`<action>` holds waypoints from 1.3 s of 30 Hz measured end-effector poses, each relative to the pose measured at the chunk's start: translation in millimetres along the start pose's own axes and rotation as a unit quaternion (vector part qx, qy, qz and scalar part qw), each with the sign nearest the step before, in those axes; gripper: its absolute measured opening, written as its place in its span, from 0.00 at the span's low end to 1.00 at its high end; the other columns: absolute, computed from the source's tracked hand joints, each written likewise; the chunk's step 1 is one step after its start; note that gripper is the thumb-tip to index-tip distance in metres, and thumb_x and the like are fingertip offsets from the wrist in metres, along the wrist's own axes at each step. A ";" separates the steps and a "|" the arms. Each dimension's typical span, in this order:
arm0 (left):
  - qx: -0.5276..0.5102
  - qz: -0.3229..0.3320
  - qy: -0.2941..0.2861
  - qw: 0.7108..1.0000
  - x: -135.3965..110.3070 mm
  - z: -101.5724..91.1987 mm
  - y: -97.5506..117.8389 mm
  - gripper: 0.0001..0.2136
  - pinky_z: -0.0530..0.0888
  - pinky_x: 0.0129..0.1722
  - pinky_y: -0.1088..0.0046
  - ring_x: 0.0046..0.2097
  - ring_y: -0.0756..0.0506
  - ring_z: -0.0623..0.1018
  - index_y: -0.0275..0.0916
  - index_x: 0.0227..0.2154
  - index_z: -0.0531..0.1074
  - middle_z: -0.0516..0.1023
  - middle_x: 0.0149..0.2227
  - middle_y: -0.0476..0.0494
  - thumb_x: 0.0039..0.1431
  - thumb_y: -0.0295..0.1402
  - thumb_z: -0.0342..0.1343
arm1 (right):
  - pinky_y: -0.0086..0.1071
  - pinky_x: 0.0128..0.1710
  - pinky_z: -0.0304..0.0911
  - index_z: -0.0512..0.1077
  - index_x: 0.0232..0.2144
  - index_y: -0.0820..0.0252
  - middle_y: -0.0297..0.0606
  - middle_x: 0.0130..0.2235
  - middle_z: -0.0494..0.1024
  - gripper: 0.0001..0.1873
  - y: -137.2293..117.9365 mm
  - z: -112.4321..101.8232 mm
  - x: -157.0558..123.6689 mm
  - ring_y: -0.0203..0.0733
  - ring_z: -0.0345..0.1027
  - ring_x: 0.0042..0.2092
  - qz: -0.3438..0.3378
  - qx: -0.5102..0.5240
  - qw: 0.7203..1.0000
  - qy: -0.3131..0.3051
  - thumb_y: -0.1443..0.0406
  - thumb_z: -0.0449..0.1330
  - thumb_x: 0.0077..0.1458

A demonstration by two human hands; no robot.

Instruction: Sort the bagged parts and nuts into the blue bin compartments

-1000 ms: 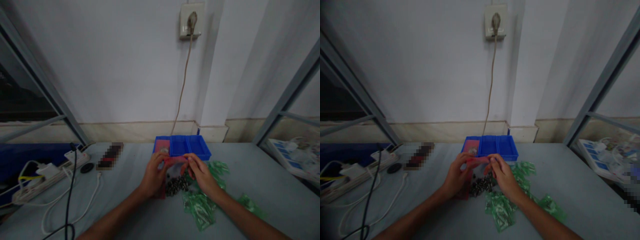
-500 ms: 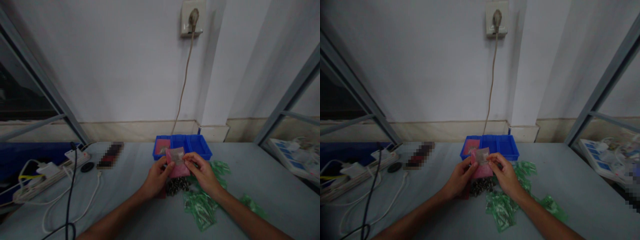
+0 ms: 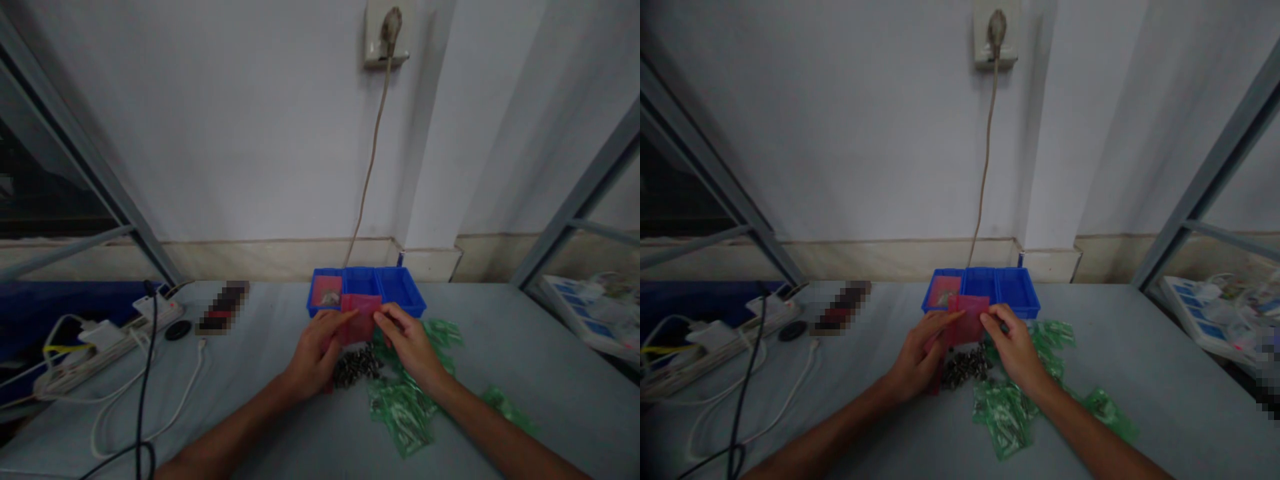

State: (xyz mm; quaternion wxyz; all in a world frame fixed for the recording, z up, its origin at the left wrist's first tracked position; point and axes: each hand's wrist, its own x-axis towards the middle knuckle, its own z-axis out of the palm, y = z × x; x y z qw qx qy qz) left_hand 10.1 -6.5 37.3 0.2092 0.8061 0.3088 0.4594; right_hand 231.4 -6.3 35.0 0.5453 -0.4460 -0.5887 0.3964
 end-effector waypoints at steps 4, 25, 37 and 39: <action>0.059 0.055 -0.014 0.997 -1.8 3.1 -11.6 0.27 0.76 0.58 0.55 0.56 0.40 0.76 0.45 0.66 0.70 0.81 0.55 0.39 0.69 0.18 0.46 | 0.32 0.26 0.62 0.73 0.32 0.54 0.31 0.31 0.70 0.21 2.5 -0.6 1.1 0.39 0.64 0.27 0.006 0.021 1.000 -0.005 0.44 0.65 0.60; 0.203 0.137 0.037 0.969 -0.7 -4.1 -19.9 0.16 0.78 0.56 0.58 0.55 0.40 0.77 0.43 0.59 0.74 0.78 0.54 0.37 0.74 0.25 0.51 | 0.36 0.44 0.69 0.74 0.41 0.54 0.37 0.37 0.79 0.17 3.0 0.7 -2.1 0.47 0.74 0.42 -0.033 0.030 0.999 -0.002 0.48 0.65 0.64; 0.214 0.161 0.030 0.963 -0.5 -5.6 -20.6 0.18 0.76 0.56 0.59 0.55 0.41 0.76 0.43 0.61 0.73 0.78 0.55 0.37 0.74 0.23 0.51 | 0.32 0.38 0.64 0.74 0.35 0.55 0.32 0.34 0.73 0.16 -2.4 0.5 -2.9 0.43 0.68 0.37 0.002 0.043 0.999 0.005 0.50 0.69 0.59; 0.216 0.160 0.029 0.963 -0.3 -6.1 -20.4 0.19 0.76 0.57 0.57 0.56 0.40 0.76 0.43 0.61 0.72 0.78 0.55 0.37 0.74 0.23 0.51 | 0.32 0.37 0.64 0.74 0.35 0.55 0.32 0.33 0.74 0.17 -2.5 0.7 -3.3 0.43 0.69 0.36 0.007 0.049 0.999 -0.003 0.50 0.69 0.59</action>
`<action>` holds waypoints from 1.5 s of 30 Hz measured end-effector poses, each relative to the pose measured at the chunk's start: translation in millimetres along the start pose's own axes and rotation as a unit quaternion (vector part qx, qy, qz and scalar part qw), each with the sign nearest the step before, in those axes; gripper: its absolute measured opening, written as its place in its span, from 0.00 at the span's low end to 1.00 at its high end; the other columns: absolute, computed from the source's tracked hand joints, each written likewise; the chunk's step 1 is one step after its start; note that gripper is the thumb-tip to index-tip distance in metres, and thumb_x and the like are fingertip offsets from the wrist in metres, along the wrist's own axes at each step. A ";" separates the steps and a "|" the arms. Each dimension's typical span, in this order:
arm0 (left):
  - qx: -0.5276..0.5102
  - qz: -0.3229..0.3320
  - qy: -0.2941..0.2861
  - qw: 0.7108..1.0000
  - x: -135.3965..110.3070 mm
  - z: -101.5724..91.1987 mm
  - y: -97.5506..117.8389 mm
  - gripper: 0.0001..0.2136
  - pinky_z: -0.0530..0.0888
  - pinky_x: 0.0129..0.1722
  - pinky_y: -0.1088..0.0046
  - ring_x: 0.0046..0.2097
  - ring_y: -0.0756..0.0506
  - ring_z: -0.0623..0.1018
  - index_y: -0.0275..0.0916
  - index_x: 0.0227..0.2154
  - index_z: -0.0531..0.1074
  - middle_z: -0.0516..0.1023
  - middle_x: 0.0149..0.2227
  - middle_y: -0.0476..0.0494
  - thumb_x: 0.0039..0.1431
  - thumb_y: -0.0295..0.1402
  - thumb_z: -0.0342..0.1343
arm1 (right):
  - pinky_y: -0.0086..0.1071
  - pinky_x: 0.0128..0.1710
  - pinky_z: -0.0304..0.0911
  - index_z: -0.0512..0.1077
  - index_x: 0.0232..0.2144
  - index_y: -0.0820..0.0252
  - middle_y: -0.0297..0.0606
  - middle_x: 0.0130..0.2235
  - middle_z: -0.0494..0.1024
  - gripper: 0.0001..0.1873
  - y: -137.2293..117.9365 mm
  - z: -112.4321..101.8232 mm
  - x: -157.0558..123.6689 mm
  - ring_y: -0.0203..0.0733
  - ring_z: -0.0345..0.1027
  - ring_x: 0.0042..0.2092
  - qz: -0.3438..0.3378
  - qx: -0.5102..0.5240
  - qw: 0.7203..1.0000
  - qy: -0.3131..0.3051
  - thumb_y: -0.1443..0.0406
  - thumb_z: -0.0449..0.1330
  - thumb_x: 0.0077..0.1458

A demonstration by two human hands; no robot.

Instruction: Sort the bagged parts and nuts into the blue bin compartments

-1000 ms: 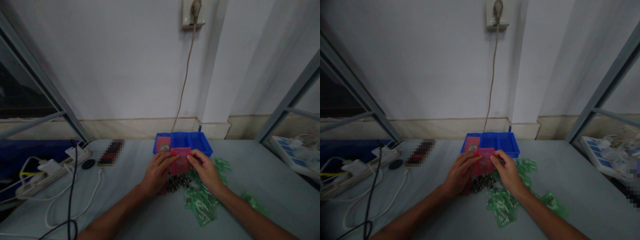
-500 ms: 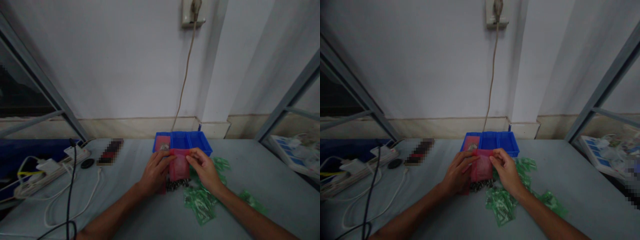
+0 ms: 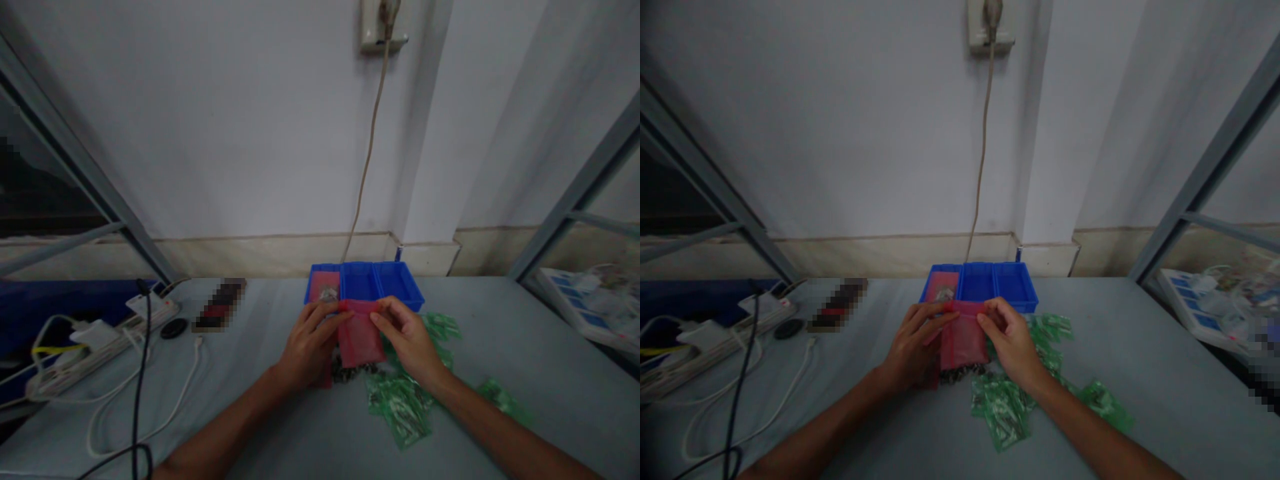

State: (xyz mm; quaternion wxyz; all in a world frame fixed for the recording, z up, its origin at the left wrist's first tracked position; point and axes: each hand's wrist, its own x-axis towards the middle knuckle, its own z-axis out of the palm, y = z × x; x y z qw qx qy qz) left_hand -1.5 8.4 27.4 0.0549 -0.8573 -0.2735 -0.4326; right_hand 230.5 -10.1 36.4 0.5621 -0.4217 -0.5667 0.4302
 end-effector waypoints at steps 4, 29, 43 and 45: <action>-0.016 -0.010 0.006 1.000 1.8 -2.1 1.2 0.15 0.78 0.52 0.60 0.53 0.40 0.76 0.44 0.59 0.74 0.78 0.54 0.37 0.73 0.27 0.55 | 0.32 0.34 0.64 0.74 0.35 0.54 0.32 0.33 0.75 0.18 1.0 0.6 -1.0 0.43 0.68 0.34 0.018 0.005 1.000 -0.014 0.48 0.69 0.58; -0.165 -0.180 0.056 0.968 10.1 -3.8 20.0 0.08 0.71 0.62 0.56 0.64 0.37 0.72 0.39 0.41 0.80 0.63 0.70 0.36 0.73 0.34 0.56 | 0.34 0.41 0.63 0.76 0.40 0.54 0.35 0.37 0.79 0.12 4.5 1.0 -0.7 0.45 0.72 0.41 0.000 0.030 1.000 -0.004 0.54 0.67 0.62; -0.080 -0.005 -0.026 0.996 -1.8 -0.2 11.1 0.25 0.76 0.56 0.60 0.56 0.41 0.76 0.38 0.67 0.66 0.78 0.56 0.34 0.71 0.19 0.44 | 0.31 0.29 0.57 0.73 0.33 0.55 0.28 0.27 0.67 0.17 -0.4 4.3 -2.5 0.39 0.61 0.29 -0.001 0.016 1.000 0.003 0.49 0.67 0.61; -0.055 0.003 -0.019 0.998 -1.9 1.2 8.6 0.26 0.76 0.57 0.59 0.56 0.41 0.76 0.40 0.67 0.66 0.79 0.55 0.36 0.70 0.17 0.44 | 0.30 0.29 0.57 0.72 0.34 0.55 0.28 0.28 0.67 0.18 1.3 4.5 -2.3 0.38 0.61 0.29 0.014 0.031 0.999 -0.007 0.48 0.67 0.61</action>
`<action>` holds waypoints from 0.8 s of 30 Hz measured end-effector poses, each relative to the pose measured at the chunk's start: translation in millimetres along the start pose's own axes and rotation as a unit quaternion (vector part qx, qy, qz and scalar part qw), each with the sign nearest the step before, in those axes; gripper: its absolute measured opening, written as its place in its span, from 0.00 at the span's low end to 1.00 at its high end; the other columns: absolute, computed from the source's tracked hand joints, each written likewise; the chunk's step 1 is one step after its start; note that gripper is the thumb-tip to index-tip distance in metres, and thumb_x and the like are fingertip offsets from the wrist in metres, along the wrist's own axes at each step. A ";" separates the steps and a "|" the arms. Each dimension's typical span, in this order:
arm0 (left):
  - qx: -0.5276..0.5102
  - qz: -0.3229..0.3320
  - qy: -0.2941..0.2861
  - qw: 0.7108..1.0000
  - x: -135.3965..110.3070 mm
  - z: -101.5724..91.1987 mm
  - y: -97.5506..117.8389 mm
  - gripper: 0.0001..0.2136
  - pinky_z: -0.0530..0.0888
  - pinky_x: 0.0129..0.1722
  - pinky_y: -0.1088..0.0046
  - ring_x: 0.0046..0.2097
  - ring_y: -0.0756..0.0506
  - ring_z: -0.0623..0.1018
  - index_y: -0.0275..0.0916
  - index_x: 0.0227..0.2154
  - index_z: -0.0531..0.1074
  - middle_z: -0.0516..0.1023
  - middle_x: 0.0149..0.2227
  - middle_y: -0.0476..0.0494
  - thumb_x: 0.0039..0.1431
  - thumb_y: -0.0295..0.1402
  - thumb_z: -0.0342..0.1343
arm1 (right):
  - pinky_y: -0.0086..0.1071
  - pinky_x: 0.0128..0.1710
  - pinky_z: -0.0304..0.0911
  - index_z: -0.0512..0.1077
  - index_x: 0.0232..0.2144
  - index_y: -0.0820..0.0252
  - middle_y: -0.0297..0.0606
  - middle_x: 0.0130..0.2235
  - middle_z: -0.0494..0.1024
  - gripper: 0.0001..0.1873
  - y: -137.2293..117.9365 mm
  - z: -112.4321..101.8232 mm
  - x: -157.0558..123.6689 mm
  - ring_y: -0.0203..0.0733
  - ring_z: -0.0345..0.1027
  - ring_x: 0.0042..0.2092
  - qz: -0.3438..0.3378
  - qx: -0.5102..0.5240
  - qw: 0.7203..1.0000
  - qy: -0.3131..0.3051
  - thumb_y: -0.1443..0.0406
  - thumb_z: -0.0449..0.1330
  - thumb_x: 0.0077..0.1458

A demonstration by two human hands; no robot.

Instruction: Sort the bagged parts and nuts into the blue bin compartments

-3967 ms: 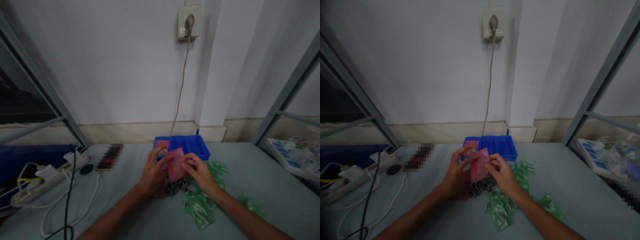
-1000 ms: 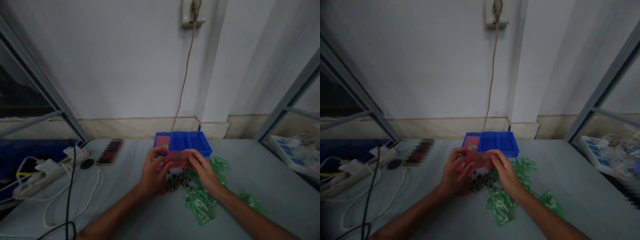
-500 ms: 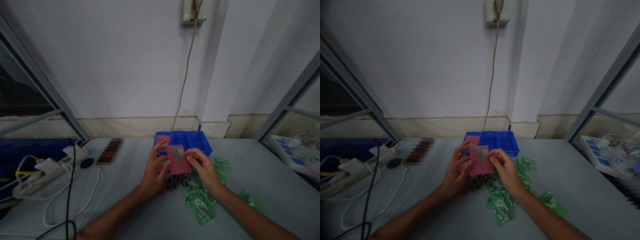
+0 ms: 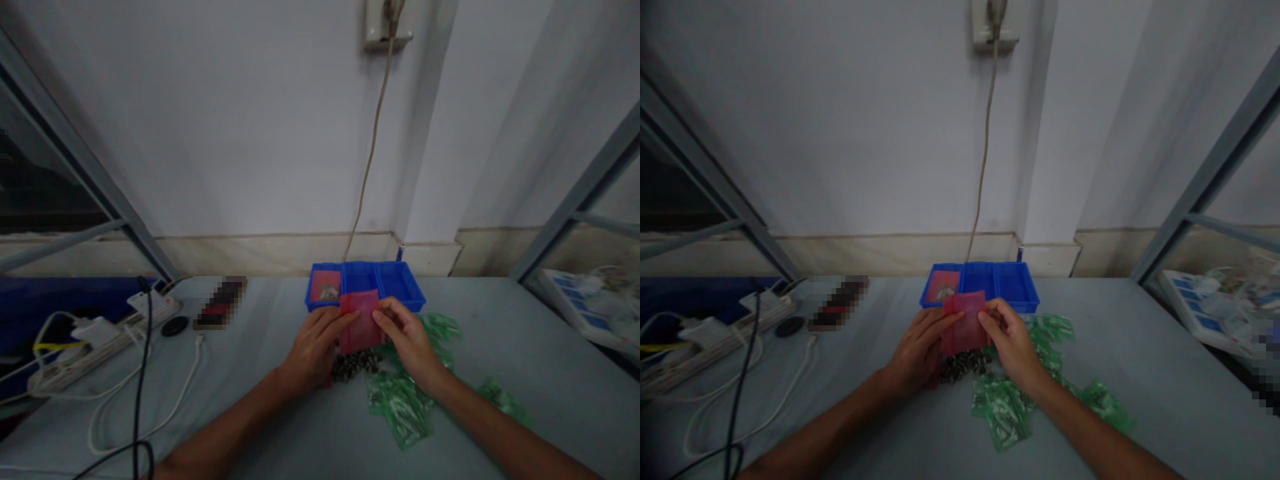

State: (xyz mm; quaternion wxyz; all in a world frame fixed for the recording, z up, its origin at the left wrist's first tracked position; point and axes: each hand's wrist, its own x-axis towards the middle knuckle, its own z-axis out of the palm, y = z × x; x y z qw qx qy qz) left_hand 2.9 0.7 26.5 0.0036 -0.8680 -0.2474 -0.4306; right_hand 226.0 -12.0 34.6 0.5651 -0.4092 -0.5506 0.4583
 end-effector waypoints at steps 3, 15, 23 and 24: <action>0.004 -0.018 0.022 1.000 1.8 -0.1 -1.1 0.22 0.76 0.55 0.60 0.52 0.41 0.77 0.40 0.62 0.72 0.81 0.51 0.38 0.69 0.19 0.49 | 0.29 0.27 0.54 0.71 0.41 0.53 0.27 0.28 0.69 0.19 1.2 0.5 -0.5 0.37 0.60 0.28 0.024 0.035 0.999 -0.009 0.48 0.69 0.59; -0.144 -0.330 0.019 0.933 11.0 1.9 7.4 0.18 0.63 0.30 0.73 0.29 0.49 0.67 0.38 0.28 0.71 0.67 0.26 0.52 0.73 0.43 0.56 | 0.30 0.27 0.55 0.73 0.35 0.55 0.28 0.27 0.67 0.17 -1.0 -2.1 0.1 0.37 0.59 0.27 0.001 -0.045 0.999 -0.025 0.49 0.66 0.62; -0.101 -0.205 0.033 0.973 15.7 -6.7 11.0 0.13 0.69 0.60 0.55 0.60 0.37 0.71 0.39 0.42 0.80 0.70 0.62 0.35 0.75 0.39 0.53 | 0.29 0.25 0.54 0.73 0.40 0.52 0.29 0.29 0.72 0.17 2.7 -3.4 2.5 0.38 0.62 0.27 0.027 0.014 0.999 0.020 0.49 0.68 0.59; -0.093 -0.189 0.030 0.977 15.3 -7.4 10.7 0.13 0.67 0.64 0.52 0.64 0.36 0.67 0.40 0.43 0.81 0.66 0.67 0.36 0.75 0.37 0.52 | 0.30 0.25 0.54 0.75 0.39 0.53 0.30 0.29 0.73 0.15 1.4 -4.2 3.0 0.39 0.62 0.27 0.021 0.000 0.999 0.029 0.50 0.67 0.60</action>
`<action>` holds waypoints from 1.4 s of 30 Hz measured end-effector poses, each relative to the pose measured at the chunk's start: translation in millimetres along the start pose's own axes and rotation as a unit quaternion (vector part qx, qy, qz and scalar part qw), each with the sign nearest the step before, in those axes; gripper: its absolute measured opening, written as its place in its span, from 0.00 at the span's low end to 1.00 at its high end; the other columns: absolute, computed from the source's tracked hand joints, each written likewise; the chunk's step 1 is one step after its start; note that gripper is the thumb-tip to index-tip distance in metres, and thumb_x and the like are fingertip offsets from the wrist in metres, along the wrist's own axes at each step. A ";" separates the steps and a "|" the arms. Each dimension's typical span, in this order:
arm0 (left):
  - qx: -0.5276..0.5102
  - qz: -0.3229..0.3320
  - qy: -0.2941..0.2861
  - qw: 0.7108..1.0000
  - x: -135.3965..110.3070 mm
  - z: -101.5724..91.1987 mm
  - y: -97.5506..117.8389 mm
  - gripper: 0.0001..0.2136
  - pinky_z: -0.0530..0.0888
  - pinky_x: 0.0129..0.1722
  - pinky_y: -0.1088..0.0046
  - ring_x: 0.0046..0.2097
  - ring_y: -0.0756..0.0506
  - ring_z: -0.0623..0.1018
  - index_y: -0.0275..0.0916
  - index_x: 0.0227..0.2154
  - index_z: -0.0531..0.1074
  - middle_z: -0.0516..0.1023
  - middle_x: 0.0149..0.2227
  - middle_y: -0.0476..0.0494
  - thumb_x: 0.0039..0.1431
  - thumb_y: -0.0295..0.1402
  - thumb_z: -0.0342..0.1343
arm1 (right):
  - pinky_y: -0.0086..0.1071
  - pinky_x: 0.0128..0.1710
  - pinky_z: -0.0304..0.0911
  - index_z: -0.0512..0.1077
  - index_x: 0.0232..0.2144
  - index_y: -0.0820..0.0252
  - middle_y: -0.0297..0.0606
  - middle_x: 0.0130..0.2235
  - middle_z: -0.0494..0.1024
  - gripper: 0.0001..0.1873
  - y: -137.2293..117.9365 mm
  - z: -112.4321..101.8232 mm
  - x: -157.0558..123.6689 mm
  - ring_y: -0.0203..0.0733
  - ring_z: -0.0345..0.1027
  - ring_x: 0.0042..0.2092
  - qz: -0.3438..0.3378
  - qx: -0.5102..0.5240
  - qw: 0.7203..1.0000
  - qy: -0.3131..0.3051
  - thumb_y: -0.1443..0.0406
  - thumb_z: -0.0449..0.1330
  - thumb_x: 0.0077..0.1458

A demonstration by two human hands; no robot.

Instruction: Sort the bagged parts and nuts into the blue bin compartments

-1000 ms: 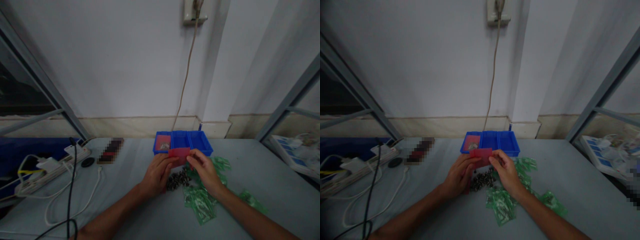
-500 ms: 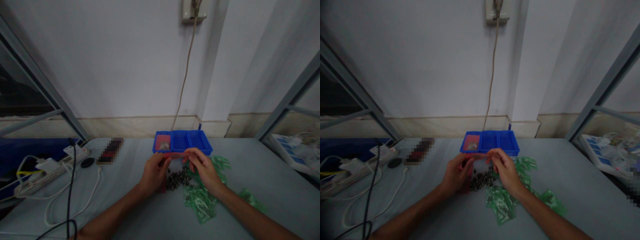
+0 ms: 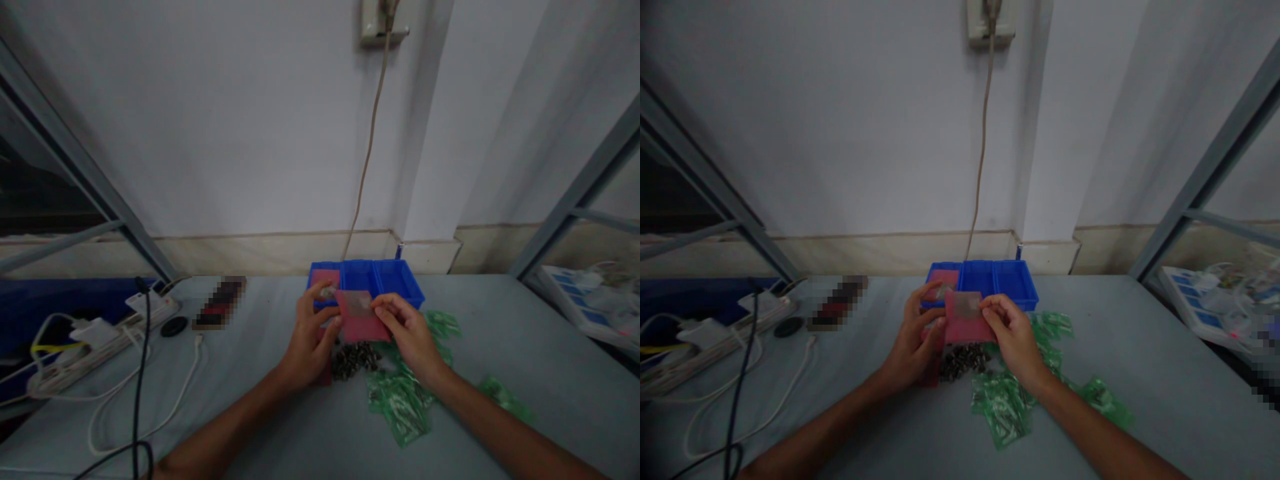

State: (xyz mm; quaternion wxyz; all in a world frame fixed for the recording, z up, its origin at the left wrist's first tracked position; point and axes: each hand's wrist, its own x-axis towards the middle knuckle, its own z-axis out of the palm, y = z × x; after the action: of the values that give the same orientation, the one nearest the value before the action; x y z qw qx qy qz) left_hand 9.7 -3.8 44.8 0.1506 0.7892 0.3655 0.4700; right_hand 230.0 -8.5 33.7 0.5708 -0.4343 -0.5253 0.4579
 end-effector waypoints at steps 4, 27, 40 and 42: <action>-0.018 0.043 -0.033 0.998 -1.3 -0.1 -5.1 0.15 0.64 0.67 0.50 0.67 0.37 0.67 0.44 0.54 0.78 0.76 0.62 0.39 0.76 0.30 0.48 | 0.30 0.23 0.54 0.78 0.37 0.55 0.33 0.31 0.77 0.15 -3.4 -1.8 1.8 0.37 0.59 0.25 0.016 0.002 1.000 0.007 0.51 0.64 0.62; -0.190 -0.212 0.001 0.959 1.3 10.4 -7.7 0.18 0.67 0.33 0.74 0.32 0.48 0.71 0.38 0.32 0.75 0.74 0.30 0.50 0.69 0.49 0.59 | 0.32 0.31 0.63 0.78 0.31 0.54 0.35 0.33 0.73 0.16 -1.4 -0.4 -2.2 0.43 0.68 0.35 -0.058 -0.090 0.993 -0.053 0.50 0.64 0.64; -0.297 -0.271 0.019 0.915 5.8 11.0 -11.6 0.26 0.72 0.31 0.74 0.32 0.47 0.77 0.40 0.58 0.70 0.79 0.34 0.49 0.66 0.51 0.62 | 0.54 0.58 0.62 0.85 0.47 0.41 0.37 0.59 0.81 0.14 -14.0 -1.4 -14.3 0.56 0.69 0.56 -0.270 -0.254 0.920 -0.127 0.64 0.63 0.67; -0.272 -0.251 0.017 0.929 5.4 9.8 -11.9 0.20 0.73 0.34 0.72 0.34 0.46 0.77 0.38 0.44 0.76 0.79 0.35 0.47 0.71 0.51 0.55 | 0.53 0.57 0.62 0.85 0.49 0.40 0.38 0.54 0.84 0.14 -11.8 -2.0 -12.5 0.55 0.71 0.54 -0.257 -0.235 0.930 -0.116 0.63 0.63 0.68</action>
State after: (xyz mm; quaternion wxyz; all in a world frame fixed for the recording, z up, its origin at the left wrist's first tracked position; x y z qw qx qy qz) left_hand 14.5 9.3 36.3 0.4664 0.5924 0.4124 0.5113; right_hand 232.4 -23.3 42.5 0.4852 -0.3502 -0.7742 0.2065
